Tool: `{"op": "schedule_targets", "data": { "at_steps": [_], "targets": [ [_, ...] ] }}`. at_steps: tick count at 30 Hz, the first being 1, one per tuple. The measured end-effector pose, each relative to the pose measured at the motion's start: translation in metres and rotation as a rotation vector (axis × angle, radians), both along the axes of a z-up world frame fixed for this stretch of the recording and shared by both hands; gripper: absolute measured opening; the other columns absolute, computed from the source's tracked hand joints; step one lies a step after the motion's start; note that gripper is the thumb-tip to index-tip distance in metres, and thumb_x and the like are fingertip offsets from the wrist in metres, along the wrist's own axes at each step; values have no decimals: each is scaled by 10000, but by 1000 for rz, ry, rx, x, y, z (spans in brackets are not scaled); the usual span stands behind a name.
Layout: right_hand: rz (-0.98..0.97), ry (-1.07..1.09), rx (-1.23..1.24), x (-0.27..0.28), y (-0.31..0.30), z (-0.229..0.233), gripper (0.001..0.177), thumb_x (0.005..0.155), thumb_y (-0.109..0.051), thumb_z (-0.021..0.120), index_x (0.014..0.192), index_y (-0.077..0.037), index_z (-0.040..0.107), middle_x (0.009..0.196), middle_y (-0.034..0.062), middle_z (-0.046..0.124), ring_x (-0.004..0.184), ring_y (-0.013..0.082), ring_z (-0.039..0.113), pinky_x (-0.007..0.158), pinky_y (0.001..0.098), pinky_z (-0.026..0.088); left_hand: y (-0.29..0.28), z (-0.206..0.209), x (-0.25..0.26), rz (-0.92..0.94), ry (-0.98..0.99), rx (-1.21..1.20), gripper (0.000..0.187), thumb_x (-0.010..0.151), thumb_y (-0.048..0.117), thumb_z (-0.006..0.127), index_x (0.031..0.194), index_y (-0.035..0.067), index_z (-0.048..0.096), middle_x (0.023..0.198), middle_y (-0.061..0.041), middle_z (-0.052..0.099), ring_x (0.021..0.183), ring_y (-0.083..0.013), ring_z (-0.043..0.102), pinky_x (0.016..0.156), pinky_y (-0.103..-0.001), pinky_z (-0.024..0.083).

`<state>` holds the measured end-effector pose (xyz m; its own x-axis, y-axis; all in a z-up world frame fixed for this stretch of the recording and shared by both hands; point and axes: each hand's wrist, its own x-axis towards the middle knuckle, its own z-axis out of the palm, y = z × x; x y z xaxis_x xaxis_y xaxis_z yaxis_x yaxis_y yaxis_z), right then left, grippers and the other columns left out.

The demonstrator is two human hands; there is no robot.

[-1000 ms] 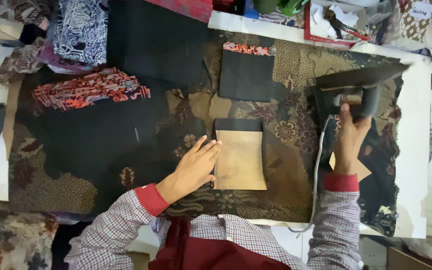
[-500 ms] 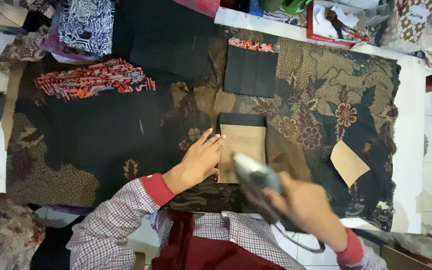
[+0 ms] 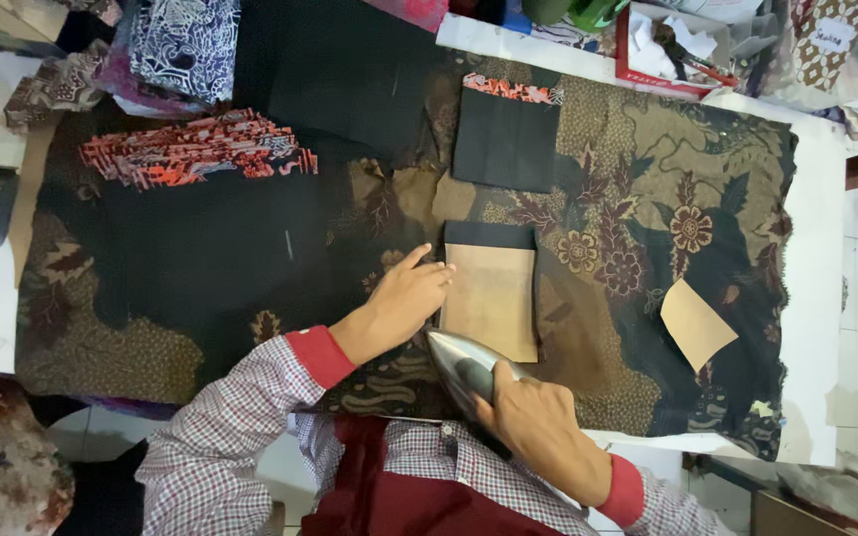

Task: The person irons small rectangular pieces of black fabric on a patterned work surface. They repeatedly place a brown paper template over the fabric, press it with an iron, remove the template, and fold the fabric edges before repeating the process on multiple pieces.

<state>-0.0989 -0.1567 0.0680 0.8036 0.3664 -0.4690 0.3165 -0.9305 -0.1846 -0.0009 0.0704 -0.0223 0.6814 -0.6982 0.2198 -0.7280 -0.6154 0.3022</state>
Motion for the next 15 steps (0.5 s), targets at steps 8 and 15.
{"op": "schedule_targets", "data": {
  "at_steps": [8,15],
  "targets": [
    [-124,-60,2,12,19,-9,412,925,-427,623,973,-26,541,610,178,686,541,383,688,504,517,526,3,-7,37,-93,58,-127,53,736,31,679,768,67,700,874,-81,649,877,-264,653,1019,-408,454],
    [-175,-68,27,29,28,-6,385,949,-419,616,961,-44,529,604,182,684,533,403,679,506,530,516,3,-9,66,-217,92,-166,168,727,20,685,874,87,731,976,-47,642,1023,-238,604,1003,-418,407]
  ]
}}
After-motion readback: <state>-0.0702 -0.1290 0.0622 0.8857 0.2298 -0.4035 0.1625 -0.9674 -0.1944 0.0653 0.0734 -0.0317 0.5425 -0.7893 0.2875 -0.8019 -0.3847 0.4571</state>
